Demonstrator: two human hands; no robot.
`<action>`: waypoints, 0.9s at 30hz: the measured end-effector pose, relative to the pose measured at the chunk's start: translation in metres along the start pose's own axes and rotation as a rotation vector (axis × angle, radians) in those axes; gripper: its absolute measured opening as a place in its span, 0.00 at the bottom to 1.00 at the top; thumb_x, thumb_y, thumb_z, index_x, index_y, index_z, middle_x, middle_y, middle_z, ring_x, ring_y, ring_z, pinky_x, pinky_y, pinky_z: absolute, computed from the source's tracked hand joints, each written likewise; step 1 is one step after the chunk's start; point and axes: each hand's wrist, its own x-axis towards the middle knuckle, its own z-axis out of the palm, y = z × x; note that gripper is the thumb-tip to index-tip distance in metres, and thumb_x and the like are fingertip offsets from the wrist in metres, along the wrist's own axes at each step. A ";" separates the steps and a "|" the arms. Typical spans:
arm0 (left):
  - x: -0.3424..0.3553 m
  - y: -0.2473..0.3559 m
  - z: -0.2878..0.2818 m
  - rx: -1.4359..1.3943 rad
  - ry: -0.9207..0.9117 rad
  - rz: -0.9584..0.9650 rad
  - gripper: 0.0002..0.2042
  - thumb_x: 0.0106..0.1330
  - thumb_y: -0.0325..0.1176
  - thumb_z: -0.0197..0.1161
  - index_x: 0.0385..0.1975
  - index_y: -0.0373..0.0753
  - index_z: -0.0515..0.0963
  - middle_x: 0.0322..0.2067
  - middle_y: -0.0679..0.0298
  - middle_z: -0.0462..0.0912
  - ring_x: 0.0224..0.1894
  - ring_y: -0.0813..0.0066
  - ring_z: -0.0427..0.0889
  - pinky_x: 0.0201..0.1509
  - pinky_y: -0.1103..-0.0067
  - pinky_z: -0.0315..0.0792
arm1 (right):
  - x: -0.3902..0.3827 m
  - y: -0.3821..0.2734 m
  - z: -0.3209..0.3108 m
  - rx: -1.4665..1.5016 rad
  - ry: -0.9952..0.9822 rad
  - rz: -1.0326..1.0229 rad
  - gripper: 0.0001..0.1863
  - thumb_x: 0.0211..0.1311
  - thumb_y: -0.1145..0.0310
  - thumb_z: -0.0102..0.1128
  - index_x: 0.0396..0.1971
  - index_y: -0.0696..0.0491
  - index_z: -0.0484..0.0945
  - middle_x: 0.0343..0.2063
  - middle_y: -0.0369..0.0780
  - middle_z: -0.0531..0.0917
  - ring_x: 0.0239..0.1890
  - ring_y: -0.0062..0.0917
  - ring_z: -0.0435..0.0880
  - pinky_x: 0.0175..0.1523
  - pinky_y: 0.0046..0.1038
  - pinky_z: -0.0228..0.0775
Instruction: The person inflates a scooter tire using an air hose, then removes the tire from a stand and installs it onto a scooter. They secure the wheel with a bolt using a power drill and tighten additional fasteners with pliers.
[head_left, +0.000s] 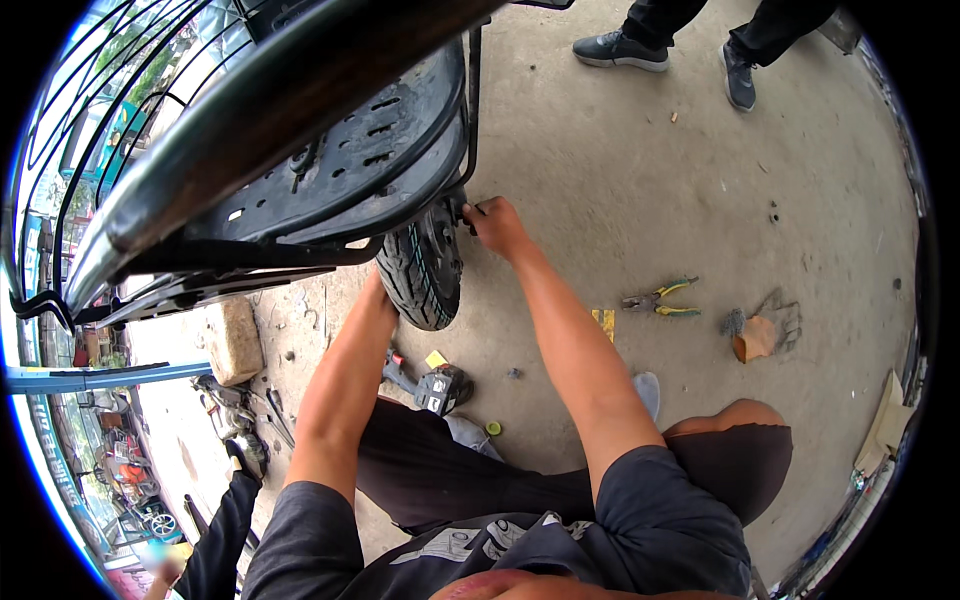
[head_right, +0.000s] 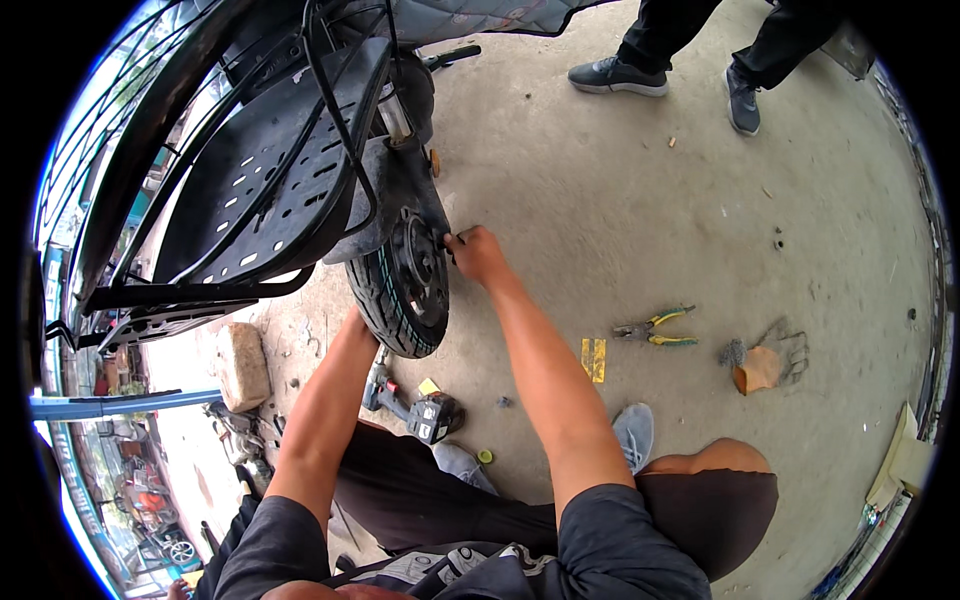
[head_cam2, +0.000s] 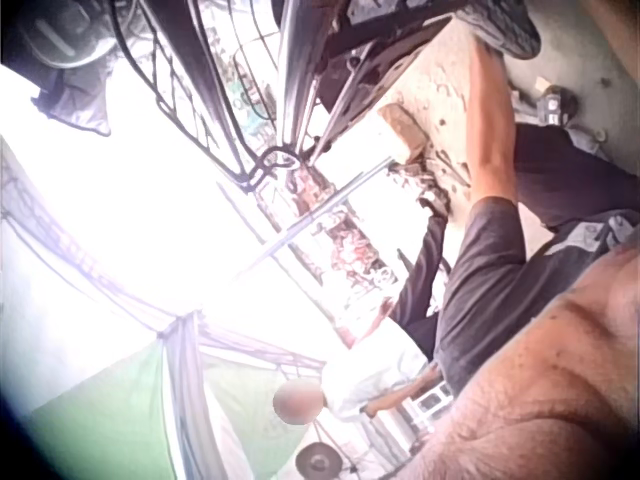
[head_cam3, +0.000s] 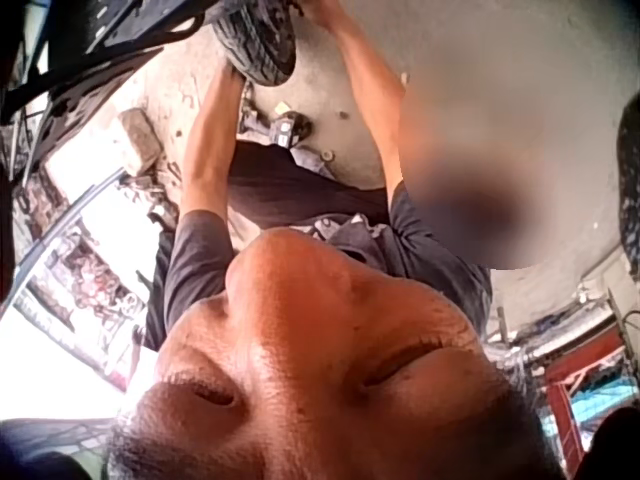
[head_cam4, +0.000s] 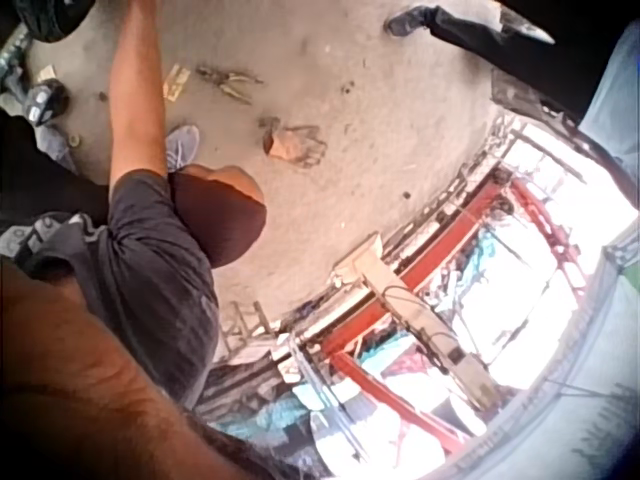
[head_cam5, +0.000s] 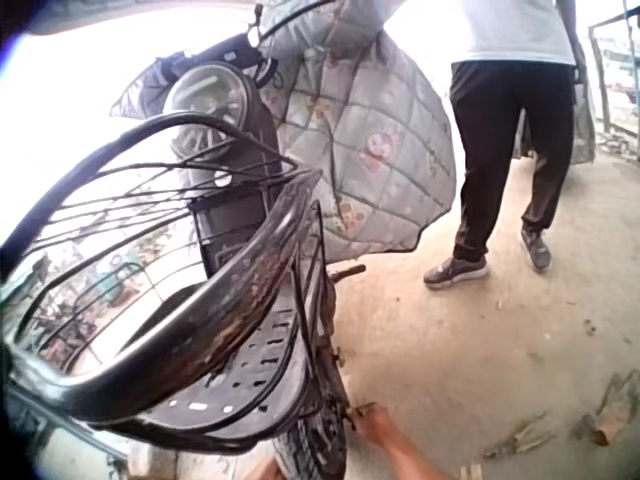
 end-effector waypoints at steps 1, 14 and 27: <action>-0.001 -0.001 -0.001 -0.004 0.005 -0.001 0.21 0.75 0.45 0.51 0.57 0.36 0.73 0.46 0.57 0.82 0.44 0.65 0.83 0.49 0.69 0.80 | -0.001 -0.002 0.001 -0.034 0.006 -0.013 0.20 0.66 0.59 0.60 0.24 0.62 0.83 0.21 0.52 0.82 0.27 0.42 0.83 0.39 0.40 0.72; -0.003 -0.002 0.002 -0.004 0.004 0.005 0.20 0.75 0.45 0.51 0.56 0.36 0.73 0.45 0.57 0.83 0.42 0.65 0.84 0.47 0.69 0.81 | -0.005 0.012 -0.006 -0.075 0.010 -0.140 0.15 0.66 0.63 0.58 0.30 0.60 0.85 0.25 0.49 0.85 0.28 0.40 0.84 0.37 0.38 0.73; -0.013 -0.006 -0.008 -0.006 0.019 -0.006 0.20 0.75 0.45 0.51 0.56 0.36 0.74 0.43 0.57 0.83 0.40 0.65 0.85 0.45 0.69 0.82 | -0.006 0.007 -0.003 0.185 -0.151 0.114 0.19 0.69 0.61 0.55 0.27 0.63 0.79 0.17 0.40 0.76 0.22 0.28 0.76 0.32 0.31 0.69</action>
